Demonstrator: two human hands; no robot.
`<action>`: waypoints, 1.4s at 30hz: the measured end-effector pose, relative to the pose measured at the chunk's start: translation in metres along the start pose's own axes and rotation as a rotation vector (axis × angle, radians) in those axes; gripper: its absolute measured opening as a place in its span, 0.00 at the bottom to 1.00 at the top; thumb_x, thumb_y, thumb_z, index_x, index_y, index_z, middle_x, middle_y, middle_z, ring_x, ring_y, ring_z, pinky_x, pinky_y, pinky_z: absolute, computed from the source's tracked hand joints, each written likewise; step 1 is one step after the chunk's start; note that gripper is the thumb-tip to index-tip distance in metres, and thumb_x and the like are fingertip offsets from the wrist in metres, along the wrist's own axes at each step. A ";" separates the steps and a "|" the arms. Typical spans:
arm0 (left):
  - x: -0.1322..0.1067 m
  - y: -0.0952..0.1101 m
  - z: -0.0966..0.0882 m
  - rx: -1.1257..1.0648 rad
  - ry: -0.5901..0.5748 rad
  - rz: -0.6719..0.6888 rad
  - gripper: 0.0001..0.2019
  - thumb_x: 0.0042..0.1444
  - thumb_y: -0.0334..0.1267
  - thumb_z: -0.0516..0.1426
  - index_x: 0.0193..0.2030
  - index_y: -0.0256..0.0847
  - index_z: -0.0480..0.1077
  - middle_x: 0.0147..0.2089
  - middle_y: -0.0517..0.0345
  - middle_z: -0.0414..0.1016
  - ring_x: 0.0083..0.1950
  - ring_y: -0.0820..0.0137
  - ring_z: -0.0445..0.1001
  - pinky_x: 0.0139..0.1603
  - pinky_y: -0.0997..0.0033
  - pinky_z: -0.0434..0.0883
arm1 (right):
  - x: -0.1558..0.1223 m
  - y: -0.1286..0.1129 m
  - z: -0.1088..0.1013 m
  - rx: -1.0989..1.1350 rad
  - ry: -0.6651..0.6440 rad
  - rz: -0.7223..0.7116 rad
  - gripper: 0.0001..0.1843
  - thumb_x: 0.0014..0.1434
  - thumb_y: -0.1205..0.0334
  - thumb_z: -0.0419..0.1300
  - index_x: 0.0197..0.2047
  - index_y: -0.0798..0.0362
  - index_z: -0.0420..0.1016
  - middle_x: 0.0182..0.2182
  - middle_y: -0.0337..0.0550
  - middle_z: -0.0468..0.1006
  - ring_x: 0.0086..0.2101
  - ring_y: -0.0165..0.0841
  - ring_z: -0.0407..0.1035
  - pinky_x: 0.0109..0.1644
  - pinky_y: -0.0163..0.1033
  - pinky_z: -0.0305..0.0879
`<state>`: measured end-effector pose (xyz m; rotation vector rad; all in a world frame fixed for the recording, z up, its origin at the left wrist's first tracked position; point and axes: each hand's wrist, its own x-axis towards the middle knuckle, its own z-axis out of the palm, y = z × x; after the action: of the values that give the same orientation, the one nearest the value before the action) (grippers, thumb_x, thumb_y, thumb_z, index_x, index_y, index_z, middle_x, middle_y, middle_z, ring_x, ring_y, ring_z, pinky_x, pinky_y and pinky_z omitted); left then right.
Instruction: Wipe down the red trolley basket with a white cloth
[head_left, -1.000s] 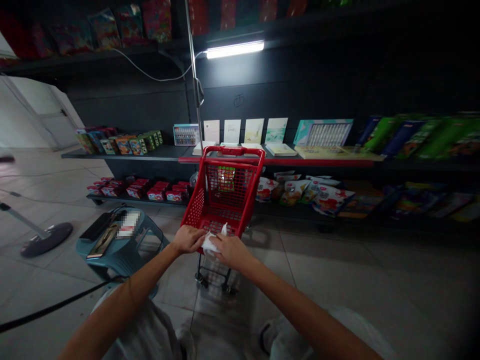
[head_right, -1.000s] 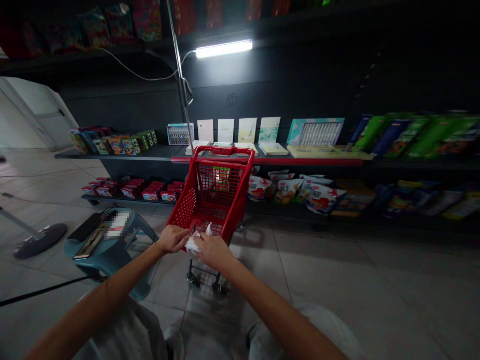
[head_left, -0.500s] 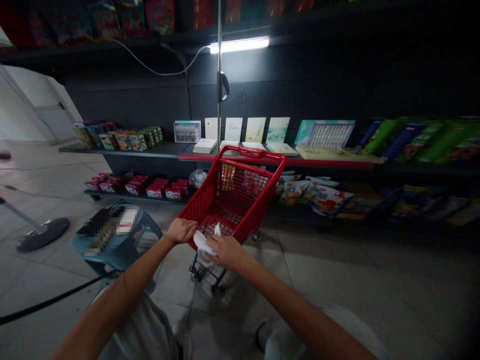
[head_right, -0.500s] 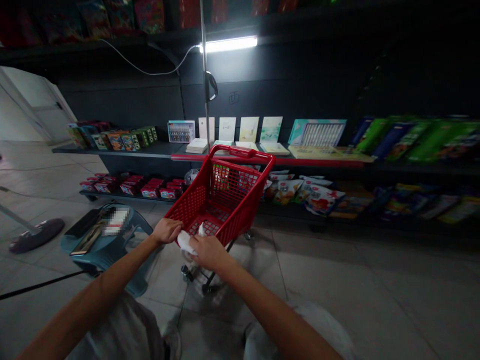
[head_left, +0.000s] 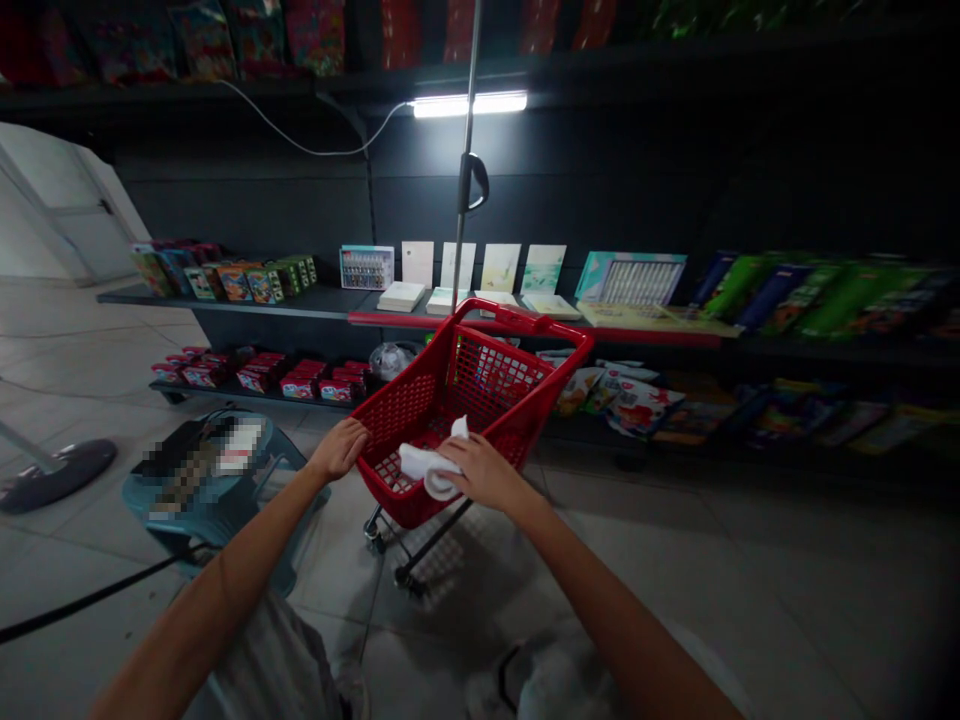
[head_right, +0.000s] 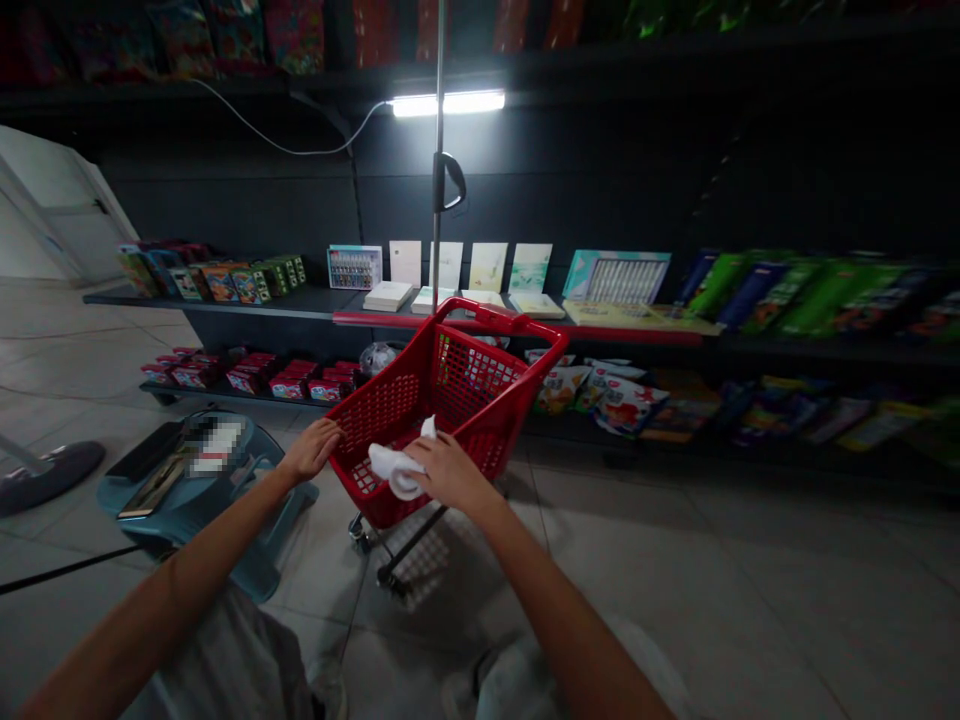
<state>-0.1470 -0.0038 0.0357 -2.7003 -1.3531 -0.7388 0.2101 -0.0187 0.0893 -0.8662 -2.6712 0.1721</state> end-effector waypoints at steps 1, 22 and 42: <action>0.002 0.003 -0.003 -0.006 0.004 -0.037 0.17 0.72 0.37 0.42 0.53 0.39 0.71 0.51 0.46 0.77 0.55 0.60 0.72 0.62 0.54 0.67 | -0.003 0.009 -0.006 -0.017 0.018 0.042 0.15 0.72 0.55 0.58 0.55 0.54 0.75 0.52 0.49 0.79 0.54 0.38 0.70 0.64 0.45 0.58; -0.004 0.155 0.050 0.270 -0.162 -0.233 0.11 0.63 0.38 0.60 0.49 0.35 0.74 0.50 0.38 0.81 0.54 0.51 0.79 0.58 0.50 0.71 | -0.003 -0.041 0.018 -0.062 -0.016 0.003 0.17 0.67 0.62 0.60 0.58 0.51 0.74 0.53 0.47 0.76 0.54 0.40 0.67 0.62 0.45 0.57; -0.014 0.101 0.034 0.208 -0.060 -0.122 0.19 0.72 0.53 0.50 0.36 0.42 0.69 0.31 0.56 0.80 0.31 0.68 0.78 0.32 0.71 0.65 | -0.013 0.034 -0.025 -0.368 0.138 0.350 0.11 0.69 0.60 0.55 0.46 0.53 0.77 0.46 0.49 0.78 0.50 0.41 0.68 0.67 0.49 0.53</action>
<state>-0.0638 -0.0693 0.0176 -2.5161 -1.5254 -0.4961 0.2470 0.0014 0.1021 -1.4001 -2.4390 -0.2994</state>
